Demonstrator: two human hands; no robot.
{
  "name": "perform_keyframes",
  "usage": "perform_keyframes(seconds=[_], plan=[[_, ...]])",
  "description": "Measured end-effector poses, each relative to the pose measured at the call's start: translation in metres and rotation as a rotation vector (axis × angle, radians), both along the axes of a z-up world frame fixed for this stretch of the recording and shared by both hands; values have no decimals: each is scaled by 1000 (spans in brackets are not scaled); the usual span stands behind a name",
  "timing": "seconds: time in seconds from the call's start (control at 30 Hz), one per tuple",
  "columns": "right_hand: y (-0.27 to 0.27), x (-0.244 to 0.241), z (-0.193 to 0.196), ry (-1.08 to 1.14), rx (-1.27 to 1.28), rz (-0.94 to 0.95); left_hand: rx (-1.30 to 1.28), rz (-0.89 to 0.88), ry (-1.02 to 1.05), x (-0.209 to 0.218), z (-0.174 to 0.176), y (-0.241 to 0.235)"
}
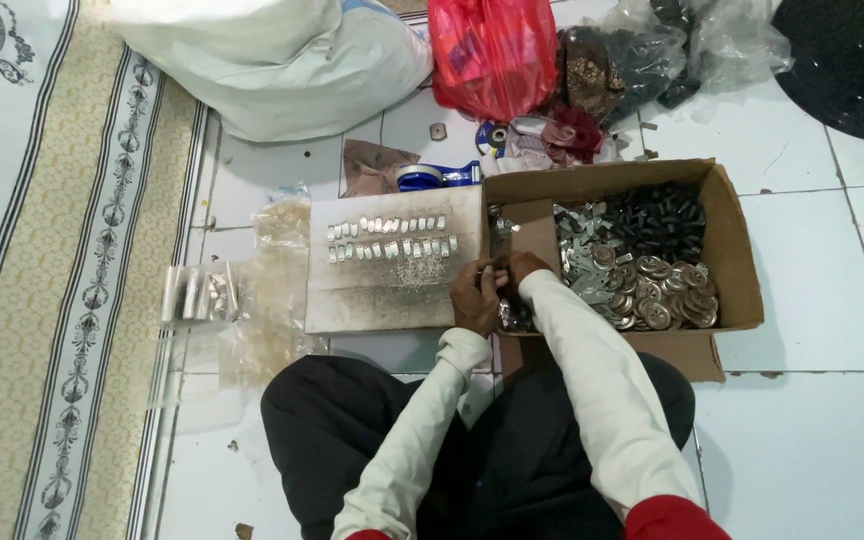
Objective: A person sits on the floor and manually sorts small metal hardware components from a cardboard box onto a white template board, arranging them in neat rows.
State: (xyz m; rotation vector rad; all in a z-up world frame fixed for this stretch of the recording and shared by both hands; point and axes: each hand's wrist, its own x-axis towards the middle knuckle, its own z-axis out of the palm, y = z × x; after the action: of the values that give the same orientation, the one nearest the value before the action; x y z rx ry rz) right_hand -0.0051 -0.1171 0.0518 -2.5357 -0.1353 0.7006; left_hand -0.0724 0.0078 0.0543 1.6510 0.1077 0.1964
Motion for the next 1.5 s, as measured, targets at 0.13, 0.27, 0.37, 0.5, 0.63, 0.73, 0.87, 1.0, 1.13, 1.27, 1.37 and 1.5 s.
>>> perform_keyframes(seconds=[0.13, 0.27, 0.37, 0.5, 0.63, 0.73, 0.87, 1.0, 1.13, 1.27, 1.37, 1.5], plan=[[-23, 21, -70, 0, 77, -23, 45, -7, -23, 0, -3, 2], [-47, 40, -89, 25, 496, -207, 79, -1, -74, 4, -4, 2], [-60, 33, -57, 56, 745, -309, 173, -11, -118, 0, 25, -6], [-61, 11, 1, 59, 796, -302, 44, -158, 89, 6, 38, -9], [-60, 11, 1, 55, 822, -312, 46, -164, 158, 11, 29, -9], [-59, 11, -6, 60, 895, -361, -190, -112, 214, 15, 24, -11], [-58, 8, -5, 64, 889, -380, -392, -45, 237, 21, 11, -17], [-58, 11, -25, 24, 830, -399, -409, -60, 262, 21, 8, -22], [-63, 10, -35, 9, 844, -494, -469, -73, 260, 25, 6, -21], [-58, -4, 1, 9, 933, -614, -482, -55, 249, 27, -3, -19], [-54, -12, 14, -5, 999, -644, -529, -31, 256, 27, -1, -18], [-55, -12, 3, -31, 1015, -640, -579, -27, 257, 25, 11, -19]])
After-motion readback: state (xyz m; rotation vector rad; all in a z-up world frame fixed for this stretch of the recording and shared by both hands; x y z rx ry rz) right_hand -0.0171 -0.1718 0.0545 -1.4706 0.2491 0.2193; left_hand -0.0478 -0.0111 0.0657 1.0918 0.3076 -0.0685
